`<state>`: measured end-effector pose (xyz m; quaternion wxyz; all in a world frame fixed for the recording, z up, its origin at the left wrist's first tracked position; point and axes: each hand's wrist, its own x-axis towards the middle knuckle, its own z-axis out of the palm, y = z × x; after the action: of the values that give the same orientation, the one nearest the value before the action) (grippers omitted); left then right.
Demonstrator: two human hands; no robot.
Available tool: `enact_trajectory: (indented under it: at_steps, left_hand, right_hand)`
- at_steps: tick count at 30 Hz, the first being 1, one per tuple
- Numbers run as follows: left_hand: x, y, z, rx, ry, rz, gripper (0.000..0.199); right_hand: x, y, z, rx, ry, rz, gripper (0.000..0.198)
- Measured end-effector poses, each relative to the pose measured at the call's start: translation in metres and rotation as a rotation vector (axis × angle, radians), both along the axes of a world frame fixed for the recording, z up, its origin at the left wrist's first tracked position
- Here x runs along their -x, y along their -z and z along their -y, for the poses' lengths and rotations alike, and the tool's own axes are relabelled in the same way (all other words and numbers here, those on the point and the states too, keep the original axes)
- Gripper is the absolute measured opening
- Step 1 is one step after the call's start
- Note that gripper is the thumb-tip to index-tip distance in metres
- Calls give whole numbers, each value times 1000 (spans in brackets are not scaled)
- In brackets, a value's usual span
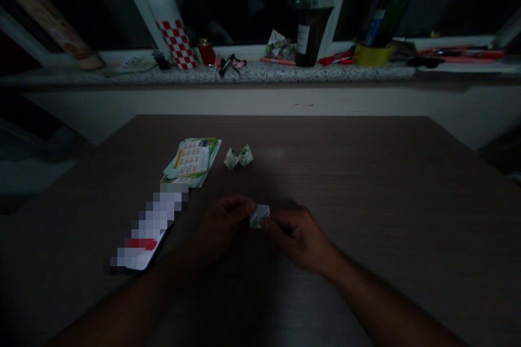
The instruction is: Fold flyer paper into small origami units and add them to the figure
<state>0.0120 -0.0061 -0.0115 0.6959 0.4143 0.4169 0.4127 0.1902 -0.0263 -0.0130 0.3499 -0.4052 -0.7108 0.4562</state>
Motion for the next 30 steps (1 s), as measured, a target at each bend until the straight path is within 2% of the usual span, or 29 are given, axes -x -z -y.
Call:
enact_trajectory:
  at_steps: [6,14,19,30]
  left_hand:
    - [1,-7,2,-59,-2,-128,22]
    - [-1,-6,4,-79,64,-109,22]
    - [0,-6,5,-170,83,-182,24]
    - [0,-2,6,-191,174,-209,27]
  right_hand:
    - [-2,12,-6,81,-36,-112,43]
    - [-1,2,-2,81,4,-71,47]
    - [-3,7,-6,114,-22,-148,48]
    - [-5,15,-5,119,40,-202,51]
